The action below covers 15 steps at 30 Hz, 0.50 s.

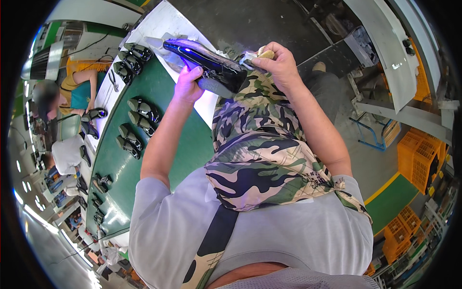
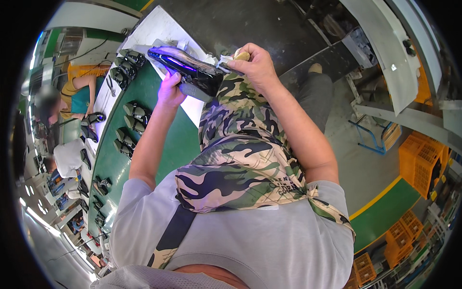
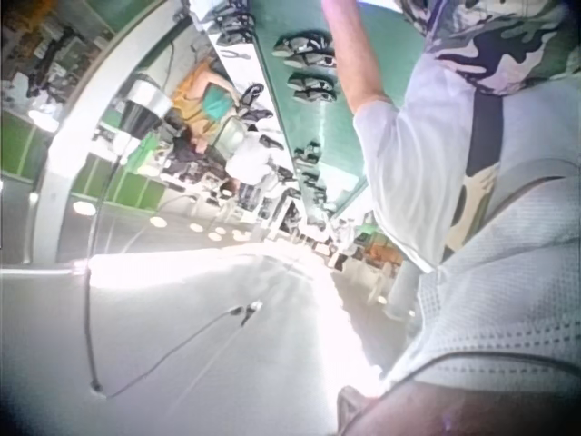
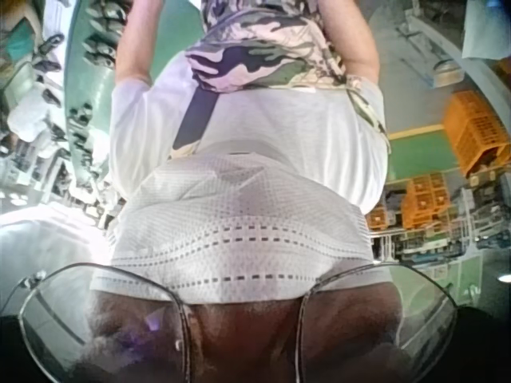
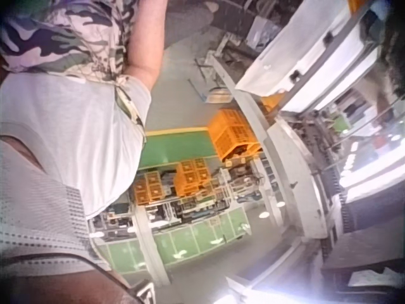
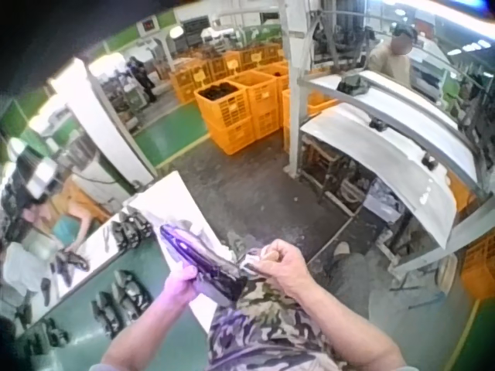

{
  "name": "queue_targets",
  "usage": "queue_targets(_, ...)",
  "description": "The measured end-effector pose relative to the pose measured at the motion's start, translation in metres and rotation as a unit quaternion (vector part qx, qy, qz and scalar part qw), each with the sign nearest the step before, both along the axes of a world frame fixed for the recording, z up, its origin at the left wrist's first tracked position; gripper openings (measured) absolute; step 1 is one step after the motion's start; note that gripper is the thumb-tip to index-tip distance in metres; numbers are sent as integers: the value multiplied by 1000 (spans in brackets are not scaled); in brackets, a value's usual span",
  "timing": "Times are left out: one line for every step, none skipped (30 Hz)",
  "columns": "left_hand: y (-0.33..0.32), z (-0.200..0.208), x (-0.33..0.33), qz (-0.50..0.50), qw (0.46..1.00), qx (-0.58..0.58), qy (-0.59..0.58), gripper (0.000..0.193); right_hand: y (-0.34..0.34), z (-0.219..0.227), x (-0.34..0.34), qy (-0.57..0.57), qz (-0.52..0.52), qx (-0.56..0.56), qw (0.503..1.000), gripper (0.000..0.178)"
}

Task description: The recorder applies glue or adhesive to the soles or upper components of shoes using a small brush or applicator as part of an assembly line process.

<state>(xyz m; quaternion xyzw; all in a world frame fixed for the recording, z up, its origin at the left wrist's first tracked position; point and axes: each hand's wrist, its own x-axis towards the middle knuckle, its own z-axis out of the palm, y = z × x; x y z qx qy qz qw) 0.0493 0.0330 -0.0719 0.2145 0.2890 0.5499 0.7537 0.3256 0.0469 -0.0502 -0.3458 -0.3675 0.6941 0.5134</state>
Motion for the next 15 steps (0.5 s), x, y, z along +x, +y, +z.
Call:
queue_targets(0, 1, 4, 12, 1000, -4, 11, 53, -1, -3, 1, -17, -14, -14, 1000, 20)
queue_targets(1, 1, 4, 9, 1000, -3, 13, 53, -2, -3, 1, -15, -17, -13, 1000, 20)
queue_targets(1, 0, 5, 24, 997, 22, 63, 57, -3, -4, 0, -24, -42, -26, 998, 20)
queue_targets(0, 0, 5, 38, 992, 46, 113, 61, -3, -5, 0, -33, -67, -40, 996, 20)
queue_targets(0, 10, 14, 59, 985, 55, 152, 61, -3, -5, 0, -32, -71, -41, 996, 20)
queue_targets(0, 15, 20, 56, 985, 56, 154, 61, -2, -6, 0, -50, -87, -59, 993, 19)
queue_targets(2, 18, 26, 62, 971, 73, 220, 63, 0, -6, 0, -69, -103, -78, 989, 19)
queue_targets(4, 21, 31, 71, 951, 92, 286, 64, 2, -6, 0, -66, -105, -77, 989, 19)
queue_targets(7, 22, 37, 85, 940, 106, 314, 67, 4, -6, -1, -60, -125, -80, 987, 19)
queue_targets(11, 25, 44, 81, 939, 111, 316, 67, 8, -6, -1, -53, -146, -82, 984, 19)
queue_targets(14, 31, 55, 97, 927, 139, 336, 63, 11, -5, 1, -61, -153, -82, 983, 19)
queue_targets(18, 37, 65, 112, 913, 171, 353, 59, 17, -1, 1, -68, -163, -79, 981, 19)
queue_targets(20, 39, 69, 113, 904, 161, 379, 62, 18, 4, 1, -76, -171, -80, 979, 19)
queue_targets(23, 40, 68, 104, 885, 163, 423, 66, 21, 8, -1, -88, -177, -79, 977, 20)
queue_targets(23, 43, 75, 102, 894, 152, 409, 69, 24, 13, -2, -85, -181, -64, 978, 21)
